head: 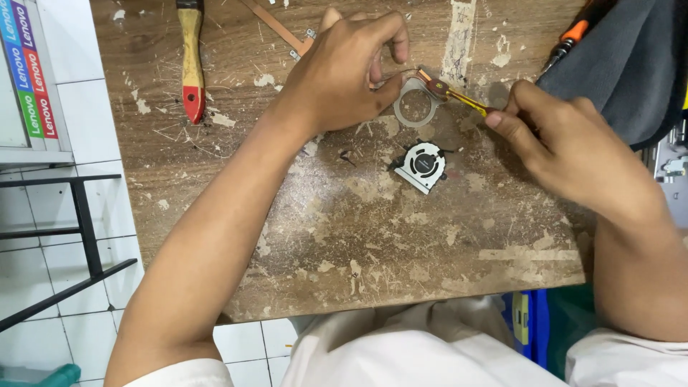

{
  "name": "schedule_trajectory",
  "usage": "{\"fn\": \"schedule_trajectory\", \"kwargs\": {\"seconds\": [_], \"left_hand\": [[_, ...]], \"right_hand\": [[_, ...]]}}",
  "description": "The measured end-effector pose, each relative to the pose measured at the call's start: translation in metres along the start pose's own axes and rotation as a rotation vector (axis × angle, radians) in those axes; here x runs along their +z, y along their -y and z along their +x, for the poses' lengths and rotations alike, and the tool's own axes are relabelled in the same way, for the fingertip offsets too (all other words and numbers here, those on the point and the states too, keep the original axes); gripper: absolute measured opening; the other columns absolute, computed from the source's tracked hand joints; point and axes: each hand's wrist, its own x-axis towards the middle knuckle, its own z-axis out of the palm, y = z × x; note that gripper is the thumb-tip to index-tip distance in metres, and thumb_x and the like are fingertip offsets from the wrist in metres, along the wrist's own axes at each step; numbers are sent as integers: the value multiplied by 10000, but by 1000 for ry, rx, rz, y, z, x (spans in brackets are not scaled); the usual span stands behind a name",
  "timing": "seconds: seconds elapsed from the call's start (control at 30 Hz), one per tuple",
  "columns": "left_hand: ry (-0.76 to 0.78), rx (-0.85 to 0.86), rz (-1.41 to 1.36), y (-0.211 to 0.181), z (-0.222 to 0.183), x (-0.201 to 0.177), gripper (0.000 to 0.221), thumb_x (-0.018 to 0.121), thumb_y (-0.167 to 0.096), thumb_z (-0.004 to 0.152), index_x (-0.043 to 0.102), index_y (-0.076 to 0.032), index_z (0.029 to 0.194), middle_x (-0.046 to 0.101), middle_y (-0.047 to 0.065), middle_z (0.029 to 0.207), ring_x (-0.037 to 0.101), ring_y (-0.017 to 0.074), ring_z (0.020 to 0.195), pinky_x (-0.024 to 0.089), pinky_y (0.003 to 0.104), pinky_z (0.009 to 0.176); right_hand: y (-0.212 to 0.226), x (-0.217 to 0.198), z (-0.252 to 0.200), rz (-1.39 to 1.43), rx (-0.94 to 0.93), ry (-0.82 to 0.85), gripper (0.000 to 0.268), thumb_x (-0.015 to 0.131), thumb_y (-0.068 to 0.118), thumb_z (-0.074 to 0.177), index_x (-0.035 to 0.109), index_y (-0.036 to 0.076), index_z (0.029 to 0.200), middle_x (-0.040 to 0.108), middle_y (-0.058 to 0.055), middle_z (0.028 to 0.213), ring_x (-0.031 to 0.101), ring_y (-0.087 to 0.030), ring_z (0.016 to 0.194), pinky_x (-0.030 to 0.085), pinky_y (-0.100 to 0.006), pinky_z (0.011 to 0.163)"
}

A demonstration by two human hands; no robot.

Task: Disassembling and manipulating components of a laptop cooling fan and heatsink assembly using a screwdriver on a workbench.

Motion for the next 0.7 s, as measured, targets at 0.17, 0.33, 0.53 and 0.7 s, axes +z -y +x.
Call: {"fn": "schedule_trajectory", "kwargs": {"seconds": [0.17,0.33,0.53,0.7], "left_hand": [[-2,14,-14,2,1,1,263,869,-74,934,645,-153,1046,719,-54,835,707,125,657,360,430,994],[7,8,-4,1,0,0,262,871,-60,941,652,-151,1051,727,-55,868,725,111,639,364,439,1022],[-16,40,1,1,1,-1,295,872,-70,928,609,-157,1029,678,-51,856,665,121,655,361,434,993],[3,18,26,4,1,2,284,897,-86,930,647,-162,1041,687,-64,812,670,119,651,373,425,991]], "right_hand": [[-8,-6,-5,-66,65,100,367,555,371,1212,510,72,1005,561,-203,608,544,-444,596,407,-510,688],[-29,-12,-9,-208,81,162,319,544,421,1194,577,143,1042,633,-103,568,615,-282,450,481,-430,497],[-32,-11,-14,-103,-1,-98,298,640,312,1230,612,106,1016,522,-122,512,533,-339,479,389,-454,552],[-20,-5,-5,-135,-56,4,280,588,326,1208,580,80,1074,606,-181,591,598,-466,599,449,-512,642]]}}
